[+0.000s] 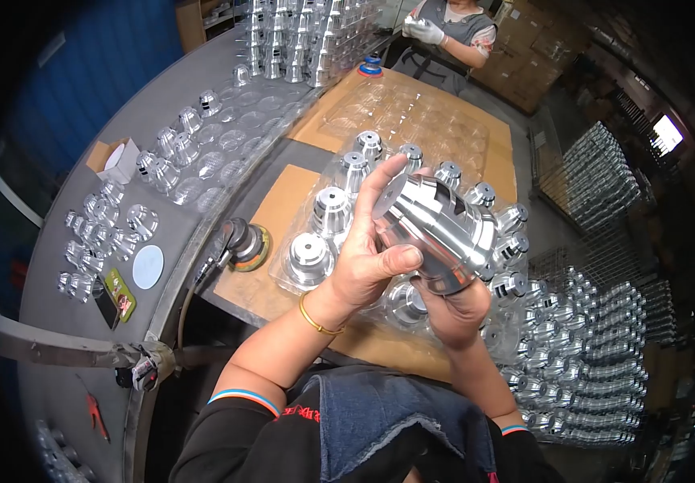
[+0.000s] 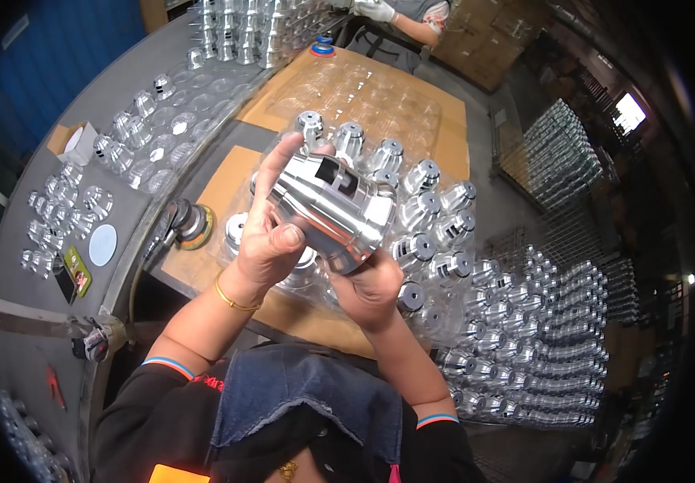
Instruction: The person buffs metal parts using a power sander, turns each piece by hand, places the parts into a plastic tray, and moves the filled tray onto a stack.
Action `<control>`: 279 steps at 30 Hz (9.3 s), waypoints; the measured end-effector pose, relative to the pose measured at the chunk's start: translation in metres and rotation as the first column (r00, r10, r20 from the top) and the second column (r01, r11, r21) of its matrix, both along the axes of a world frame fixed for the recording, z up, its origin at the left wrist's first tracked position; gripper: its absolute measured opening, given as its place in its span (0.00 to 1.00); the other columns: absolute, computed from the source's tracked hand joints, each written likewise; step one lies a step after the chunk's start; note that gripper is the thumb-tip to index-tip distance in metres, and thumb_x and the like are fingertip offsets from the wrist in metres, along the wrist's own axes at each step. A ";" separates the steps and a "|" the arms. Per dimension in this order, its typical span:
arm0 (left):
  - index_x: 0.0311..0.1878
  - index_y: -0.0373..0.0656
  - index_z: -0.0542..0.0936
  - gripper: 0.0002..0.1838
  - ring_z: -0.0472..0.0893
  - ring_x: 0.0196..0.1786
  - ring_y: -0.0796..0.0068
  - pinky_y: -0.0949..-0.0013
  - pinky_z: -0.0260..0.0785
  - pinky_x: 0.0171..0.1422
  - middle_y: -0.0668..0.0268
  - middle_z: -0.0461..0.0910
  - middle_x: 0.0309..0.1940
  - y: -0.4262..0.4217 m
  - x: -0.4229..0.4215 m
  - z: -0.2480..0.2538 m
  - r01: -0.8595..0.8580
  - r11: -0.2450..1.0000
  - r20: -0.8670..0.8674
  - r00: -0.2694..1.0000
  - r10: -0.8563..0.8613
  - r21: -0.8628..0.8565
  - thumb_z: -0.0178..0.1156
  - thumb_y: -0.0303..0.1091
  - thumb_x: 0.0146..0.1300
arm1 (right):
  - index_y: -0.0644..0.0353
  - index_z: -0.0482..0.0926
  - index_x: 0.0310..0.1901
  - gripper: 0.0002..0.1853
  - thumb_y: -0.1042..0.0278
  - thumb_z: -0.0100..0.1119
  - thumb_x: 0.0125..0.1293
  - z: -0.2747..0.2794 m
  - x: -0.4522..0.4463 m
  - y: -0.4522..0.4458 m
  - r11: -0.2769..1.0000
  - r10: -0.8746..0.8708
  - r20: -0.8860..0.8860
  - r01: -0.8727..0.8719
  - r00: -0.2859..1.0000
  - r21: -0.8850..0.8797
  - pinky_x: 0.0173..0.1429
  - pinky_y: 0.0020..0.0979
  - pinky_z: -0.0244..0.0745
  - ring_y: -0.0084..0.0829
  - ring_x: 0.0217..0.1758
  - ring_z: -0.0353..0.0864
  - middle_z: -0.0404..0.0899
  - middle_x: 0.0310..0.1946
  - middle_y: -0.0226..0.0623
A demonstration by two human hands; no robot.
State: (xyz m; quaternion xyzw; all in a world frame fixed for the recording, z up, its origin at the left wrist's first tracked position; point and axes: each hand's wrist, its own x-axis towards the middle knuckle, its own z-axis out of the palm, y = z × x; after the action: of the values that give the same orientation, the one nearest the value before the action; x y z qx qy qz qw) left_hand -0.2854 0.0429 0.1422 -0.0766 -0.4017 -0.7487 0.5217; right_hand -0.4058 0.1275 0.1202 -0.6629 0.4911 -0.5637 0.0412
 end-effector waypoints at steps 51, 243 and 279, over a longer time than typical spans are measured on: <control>0.63 0.45 0.57 0.44 0.76 0.49 0.68 0.67 0.70 0.53 0.58 0.70 0.51 0.029 -0.090 -0.021 0.188 0.969 0.578 0.813 -0.064 -0.158 0.71 0.25 0.43 | 0.62 0.81 0.40 0.13 0.83 0.60 0.52 -0.020 -0.139 0.087 0.839 -0.542 -0.067 0.535 0.837 -0.102 0.54 0.31 0.75 0.36 0.43 0.81 0.82 0.38 0.39; 0.47 0.33 0.74 0.17 0.77 0.41 0.75 0.72 0.70 0.48 0.60 0.78 0.38 -0.009 0.009 0.015 -0.202 0.972 0.175 0.968 0.179 0.120 0.48 0.38 0.65 | 0.75 0.74 0.48 0.23 0.75 0.68 0.51 0.035 -0.004 0.004 0.933 0.317 -0.127 -0.285 0.940 0.219 0.55 0.31 0.70 0.34 0.48 0.78 0.78 0.46 0.45; 0.47 0.33 0.74 0.16 0.77 0.44 0.70 0.69 0.69 0.53 0.56 0.78 0.41 -0.011 -0.002 -0.001 -0.160 0.977 -0.047 0.985 0.169 0.144 0.50 0.38 0.65 | 0.57 0.81 0.27 0.08 0.77 0.64 0.42 0.023 -0.009 -0.012 0.964 0.024 -0.499 -0.152 0.866 -0.217 0.32 0.32 0.77 0.37 0.31 0.80 0.81 0.31 0.35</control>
State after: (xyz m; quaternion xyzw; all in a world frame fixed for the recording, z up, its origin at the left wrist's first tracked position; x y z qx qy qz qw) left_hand -0.2873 0.0319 0.1414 -0.0283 -0.3378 -0.7267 0.5975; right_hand -0.4152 0.1152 0.1437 -0.8060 0.3798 -0.4311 -0.1426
